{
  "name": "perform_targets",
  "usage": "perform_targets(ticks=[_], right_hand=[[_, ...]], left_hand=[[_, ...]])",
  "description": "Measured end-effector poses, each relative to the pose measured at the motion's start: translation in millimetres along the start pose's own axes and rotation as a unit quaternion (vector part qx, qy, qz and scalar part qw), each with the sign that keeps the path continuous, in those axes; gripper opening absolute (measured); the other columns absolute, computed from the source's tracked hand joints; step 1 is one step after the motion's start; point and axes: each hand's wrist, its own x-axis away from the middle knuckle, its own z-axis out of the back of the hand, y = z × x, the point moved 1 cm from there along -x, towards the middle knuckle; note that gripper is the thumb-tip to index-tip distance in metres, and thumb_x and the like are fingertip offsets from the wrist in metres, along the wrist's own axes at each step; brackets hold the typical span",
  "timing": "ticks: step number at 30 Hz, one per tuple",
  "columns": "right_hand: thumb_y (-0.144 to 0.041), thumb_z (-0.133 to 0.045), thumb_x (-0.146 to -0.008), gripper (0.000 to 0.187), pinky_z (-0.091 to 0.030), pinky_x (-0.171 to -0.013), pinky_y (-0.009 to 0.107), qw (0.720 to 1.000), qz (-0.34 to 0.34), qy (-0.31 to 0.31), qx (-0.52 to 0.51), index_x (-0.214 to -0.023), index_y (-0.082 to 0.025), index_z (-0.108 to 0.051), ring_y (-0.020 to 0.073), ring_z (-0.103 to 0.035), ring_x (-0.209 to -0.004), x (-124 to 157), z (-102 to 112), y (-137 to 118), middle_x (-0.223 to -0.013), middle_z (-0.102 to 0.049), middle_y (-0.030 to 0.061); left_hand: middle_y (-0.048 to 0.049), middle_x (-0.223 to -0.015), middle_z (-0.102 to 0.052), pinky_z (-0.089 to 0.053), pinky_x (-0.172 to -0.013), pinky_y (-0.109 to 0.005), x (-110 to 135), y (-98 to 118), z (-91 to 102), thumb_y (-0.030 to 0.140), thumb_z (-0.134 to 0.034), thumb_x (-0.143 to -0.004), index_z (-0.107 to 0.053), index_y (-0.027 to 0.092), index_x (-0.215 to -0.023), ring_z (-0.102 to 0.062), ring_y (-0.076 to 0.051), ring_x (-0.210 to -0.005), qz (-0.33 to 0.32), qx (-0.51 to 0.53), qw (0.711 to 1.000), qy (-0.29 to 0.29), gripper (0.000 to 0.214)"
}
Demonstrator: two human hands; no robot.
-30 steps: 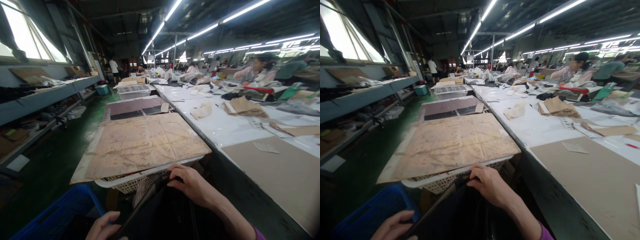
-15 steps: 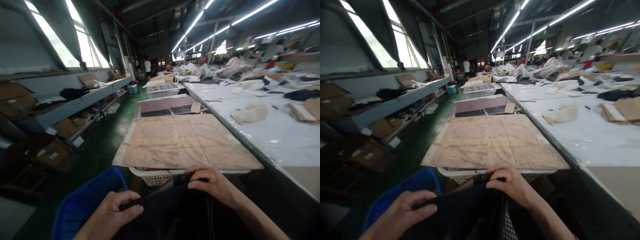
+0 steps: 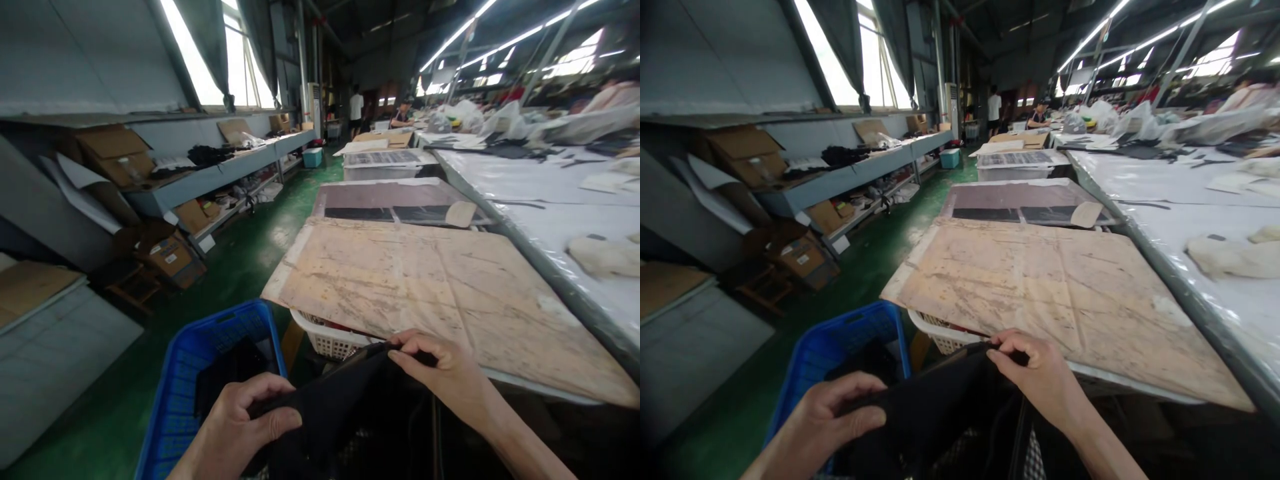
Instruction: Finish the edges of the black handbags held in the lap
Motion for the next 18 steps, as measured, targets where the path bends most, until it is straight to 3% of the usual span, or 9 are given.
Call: perform_targets(ticks=[9,13,18], right_hand=[[-0.042,-0.065,-0.081,0.028,-0.052,-0.079,0.032,0.998,-0.014,0.056,0.005,-0.061,-0.022,-0.064,0.0225,-0.069,-0.086,8.2,-4.1,-0.3,-0.093,-0.073,0.0043],[-0.04,-0.064,-0.082,0.028,-0.051,-0.077,0.031,0.998,-0.011,0.062,-0.014,-0.062,-0.021,-0.065,0.02,-0.068,-0.08,9.8,-5.4,0.7,-0.089,-0.072,0.0038],[-0.035,-0.064,-0.083,0.027,-0.049,-0.075,0.031,0.997,-0.018,0.072,-0.033,-0.061,-0.02,-0.064,0.019,-0.068,-0.079,13.6,-9.3,0.5,-0.086,-0.072,0.0035]], left_hand=[[0.0017,-0.074,-0.067,-0.043,-0.062,-0.019,3.0,1.9,-9.5,0.053,-0.064,-0.084,-0.072,0.021,-0.083,-0.058,-0.013,-0.069,-0.009,-0.049,0.998,0.049,0.033],[0.0029,-0.068,-0.063,-0.042,-0.059,-0.018,3.7,-0.7,-17.0,0.049,-0.056,-0.091,-0.068,0.022,-0.076,-0.057,-0.012,-0.064,-0.087,-0.146,0.981,0.092,0.033],[0.0051,-0.069,-0.065,-0.047,-0.059,-0.014,-4.1,-8.6,-15.7,0.042,-0.053,-0.095,-0.063,0.023,-0.078,-0.063,-0.009,-0.061,-0.202,-0.283,0.928,0.132,0.028]])
